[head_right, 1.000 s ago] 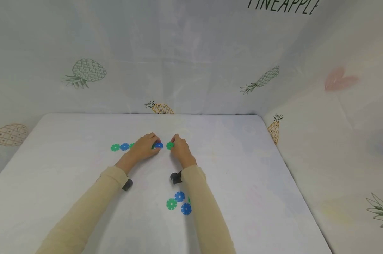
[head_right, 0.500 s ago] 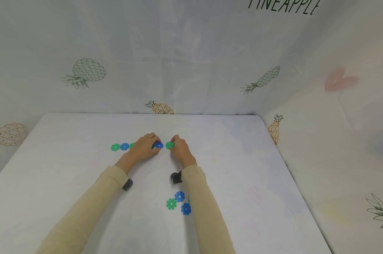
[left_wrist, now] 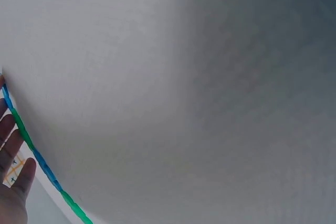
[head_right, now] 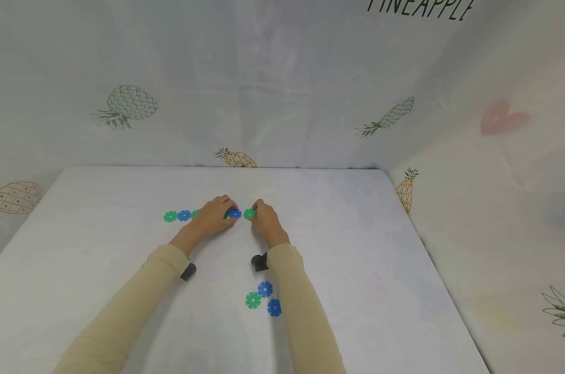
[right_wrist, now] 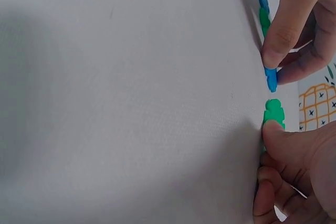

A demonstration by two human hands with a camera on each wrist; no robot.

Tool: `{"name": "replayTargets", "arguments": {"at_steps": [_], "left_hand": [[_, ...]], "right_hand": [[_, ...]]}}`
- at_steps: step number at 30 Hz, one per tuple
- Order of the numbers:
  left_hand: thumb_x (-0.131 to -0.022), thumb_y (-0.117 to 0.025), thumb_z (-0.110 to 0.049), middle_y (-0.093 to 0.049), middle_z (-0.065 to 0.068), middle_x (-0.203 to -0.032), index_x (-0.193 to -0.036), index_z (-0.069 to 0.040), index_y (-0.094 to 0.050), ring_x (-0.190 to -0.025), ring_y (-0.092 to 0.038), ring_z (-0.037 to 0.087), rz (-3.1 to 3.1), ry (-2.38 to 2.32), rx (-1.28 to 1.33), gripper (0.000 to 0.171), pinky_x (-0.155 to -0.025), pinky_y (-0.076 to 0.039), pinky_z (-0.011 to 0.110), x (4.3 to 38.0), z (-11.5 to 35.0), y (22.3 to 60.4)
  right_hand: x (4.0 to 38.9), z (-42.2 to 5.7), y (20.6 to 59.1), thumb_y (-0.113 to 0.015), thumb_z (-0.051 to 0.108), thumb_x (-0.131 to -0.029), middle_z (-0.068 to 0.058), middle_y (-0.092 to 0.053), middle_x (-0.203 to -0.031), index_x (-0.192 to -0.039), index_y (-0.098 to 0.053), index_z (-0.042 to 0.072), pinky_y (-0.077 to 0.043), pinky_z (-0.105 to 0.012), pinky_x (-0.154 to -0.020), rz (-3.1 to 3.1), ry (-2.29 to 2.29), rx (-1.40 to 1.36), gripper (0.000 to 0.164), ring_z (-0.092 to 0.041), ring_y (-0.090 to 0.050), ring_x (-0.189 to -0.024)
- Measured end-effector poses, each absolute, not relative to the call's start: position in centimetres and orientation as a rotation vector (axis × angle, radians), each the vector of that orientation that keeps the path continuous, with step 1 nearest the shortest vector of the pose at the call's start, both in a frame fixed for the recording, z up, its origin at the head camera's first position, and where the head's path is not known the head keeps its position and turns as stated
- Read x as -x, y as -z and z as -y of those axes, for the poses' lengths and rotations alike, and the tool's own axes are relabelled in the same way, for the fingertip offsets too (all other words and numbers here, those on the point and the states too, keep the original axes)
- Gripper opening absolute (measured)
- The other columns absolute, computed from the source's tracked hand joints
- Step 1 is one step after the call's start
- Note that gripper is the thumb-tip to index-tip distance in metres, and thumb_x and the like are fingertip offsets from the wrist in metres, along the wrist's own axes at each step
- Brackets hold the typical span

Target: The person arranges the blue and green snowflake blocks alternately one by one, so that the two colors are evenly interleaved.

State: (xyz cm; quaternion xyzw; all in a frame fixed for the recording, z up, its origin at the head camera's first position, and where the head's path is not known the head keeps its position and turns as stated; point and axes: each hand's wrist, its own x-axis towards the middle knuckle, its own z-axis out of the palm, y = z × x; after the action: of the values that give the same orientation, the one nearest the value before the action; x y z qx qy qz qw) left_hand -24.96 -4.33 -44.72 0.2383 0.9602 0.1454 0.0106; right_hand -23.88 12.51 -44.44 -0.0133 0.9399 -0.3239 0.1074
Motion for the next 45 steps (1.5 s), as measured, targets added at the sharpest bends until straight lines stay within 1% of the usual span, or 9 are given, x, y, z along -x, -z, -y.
{"name": "replayTargets", "arguments": {"at_steps": [6,10,22,31,45], "left_hand": [[-0.087,-0.064,-0.028,-0.057,0.009,-0.11,-0.112,-0.007,-0.061,-0.105,-0.053,0.025,-3.005,-0.454,-0.755,0.033,-0.094,-0.045,0.042,24.97,4.35,44.79],[-0.086,-0.064,-0.027,-0.057,0.009,-0.11,-0.111,-0.007,-0.061,-0.105,-0.053,0.025,-3.007,-0.463,-0.759,0.032,-0.094,-0.045,0.041,25.01,4.35,44.88],[-0.086,-0.064,-0.026,-0.057,0.01,-0.11,-0.112,-0.006,-0.061,-0.106,-0.053,0.025,-3.004,-0.458,-0.763,0.032,-0.094,-0.045,0.041,25.02,4.35,44.88],[-0.087,-0.064,-0.026,-0.057,0.01,-0.11,-0.111,-0.006,-0.061,-0.106,-0.053,0.025,-3.011,-0.45,-0.771,0.032,-0.094,-0.045,0.041,25.01,4.4,44.9],[-0.087,-0.063,-0.027,-0.057,0.009,-0.112,-0.112,-0.006,-0.061,-0.107,-0.053,0.025,-3.009,-0.458,-0.77,0.033,-0.095,-0.045,0.041,25.05,4.38,45.0]], "right_hand": [[23.91,-12.38,44.54,-0.059,0.01,-0.091,-0.011,-0.061,-0.098,-0.114,-0.052,0.005,-0.048,-0.032,-0.083,-2.787,0.935,0.049,0.025,-0.019,-0.055,-0.087],[23.86,-12.33,44.55,-0.059,0.011,-0.091,-0.012,-0.062,-0.1,-0.114,-0.053,0.005,-0.049,-0.033,-0.084,-2.799,0.931,0.062,0.025,-0.02,-0.056,-0.088],[23.88,-12.48,44.83,-0.059,0.012,-0.091,-0.009,-0.06,-0.096,-0.114,-0.055,0.007,-0.046,-0.031,-0.078,-2.811,0.956,0.097,0.024,-0.018,-0.052,-0.082],[23.68,-12.5,44.59,-0.059,0.012,-0.091,-0.01,-0.061,-0.1,-0.114,-0.056,0.008,-0.046,-0.032,-0.08,-2.818,0.961,0.109,0.024,-0.019,-0.052,-0.083],[23.65,-12.53,44.57,-0.059,0.012,-0.091,-0.009,-0.06,-0.095,-0.115,-0.056,0.008,-0.046,-0.031,-0.077,-2.83,0.941,0.15,0.025,-0.018,-0.051,-0.08]]}}
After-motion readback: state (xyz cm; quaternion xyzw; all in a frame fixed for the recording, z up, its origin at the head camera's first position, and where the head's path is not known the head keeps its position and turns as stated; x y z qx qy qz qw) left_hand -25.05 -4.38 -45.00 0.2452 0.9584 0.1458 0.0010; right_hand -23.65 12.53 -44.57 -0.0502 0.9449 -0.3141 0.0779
